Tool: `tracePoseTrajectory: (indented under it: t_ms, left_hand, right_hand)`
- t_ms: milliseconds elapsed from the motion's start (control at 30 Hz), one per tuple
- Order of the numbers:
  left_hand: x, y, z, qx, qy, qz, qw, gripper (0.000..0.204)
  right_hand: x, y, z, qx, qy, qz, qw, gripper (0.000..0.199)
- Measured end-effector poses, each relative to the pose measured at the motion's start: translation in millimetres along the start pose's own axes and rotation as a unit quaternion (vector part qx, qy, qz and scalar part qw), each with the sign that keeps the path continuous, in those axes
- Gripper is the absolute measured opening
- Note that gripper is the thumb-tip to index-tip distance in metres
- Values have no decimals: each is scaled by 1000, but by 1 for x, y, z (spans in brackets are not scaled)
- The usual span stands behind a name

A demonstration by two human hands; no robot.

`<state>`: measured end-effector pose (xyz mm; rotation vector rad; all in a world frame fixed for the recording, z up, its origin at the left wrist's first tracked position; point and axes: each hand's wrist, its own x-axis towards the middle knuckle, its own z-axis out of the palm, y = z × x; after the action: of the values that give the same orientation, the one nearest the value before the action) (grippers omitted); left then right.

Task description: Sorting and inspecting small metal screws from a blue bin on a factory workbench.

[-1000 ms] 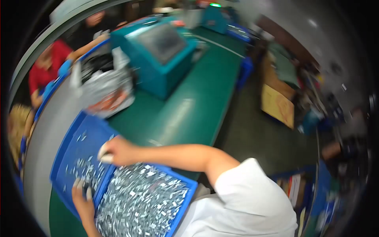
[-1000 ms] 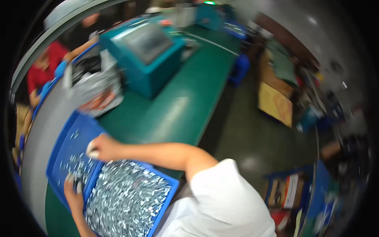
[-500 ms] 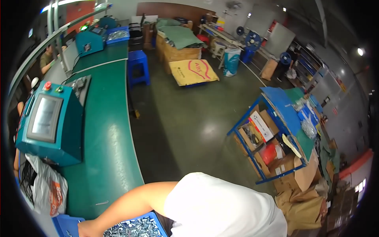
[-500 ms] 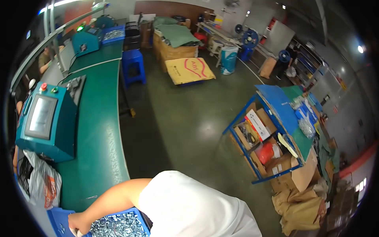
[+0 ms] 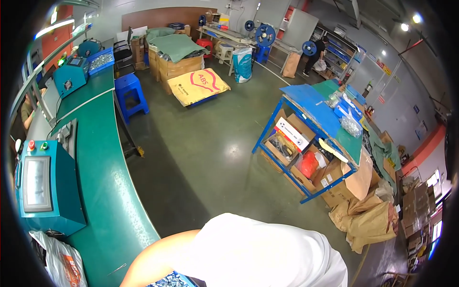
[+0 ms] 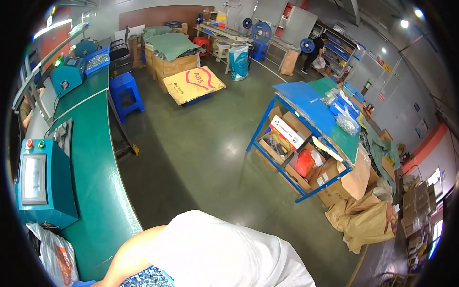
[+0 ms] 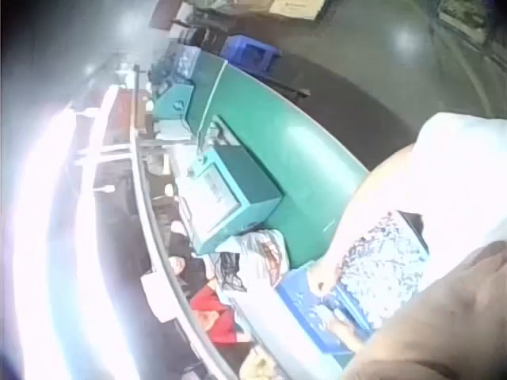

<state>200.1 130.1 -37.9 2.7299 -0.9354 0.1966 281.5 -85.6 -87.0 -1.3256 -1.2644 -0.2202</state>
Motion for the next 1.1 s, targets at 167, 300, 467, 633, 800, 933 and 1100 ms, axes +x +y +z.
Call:
tracePoseTrajectory:
  t_ms: [167,300,467,633,800,933,1100]
  left_hand:
    - [37,-12,27,-79,99,186,974,59]
    - [53,-18,50,-139,178,317,921,60]
    - [7,-24,46,-171,247,418,857,60]
    - [-59,125,-46,47,96,-143,984,30]
    - [-75,179,-50,-78,109,-272,953,33]
    - [-102,213,-46,-76,72,-399,911,38]
    - [-123,240,-44,-73,62,-471,877,42]
  right_hand:
    - [-5,-2,-5,-25,-1,79,997,12]
    - [-6,0,-6,-22,4,73,997,11]
    - [-7,4,2,-29,-8,50,998,14]
    - [-11,-31,-5,116,-6,170,979,14]
    - [-3,-48,-37,-15,-69,219,973,16]
    - [-8,-61,-36,73,-80,300,948,13]
    - [-26,-102,-60,11,-183,262,948,12]
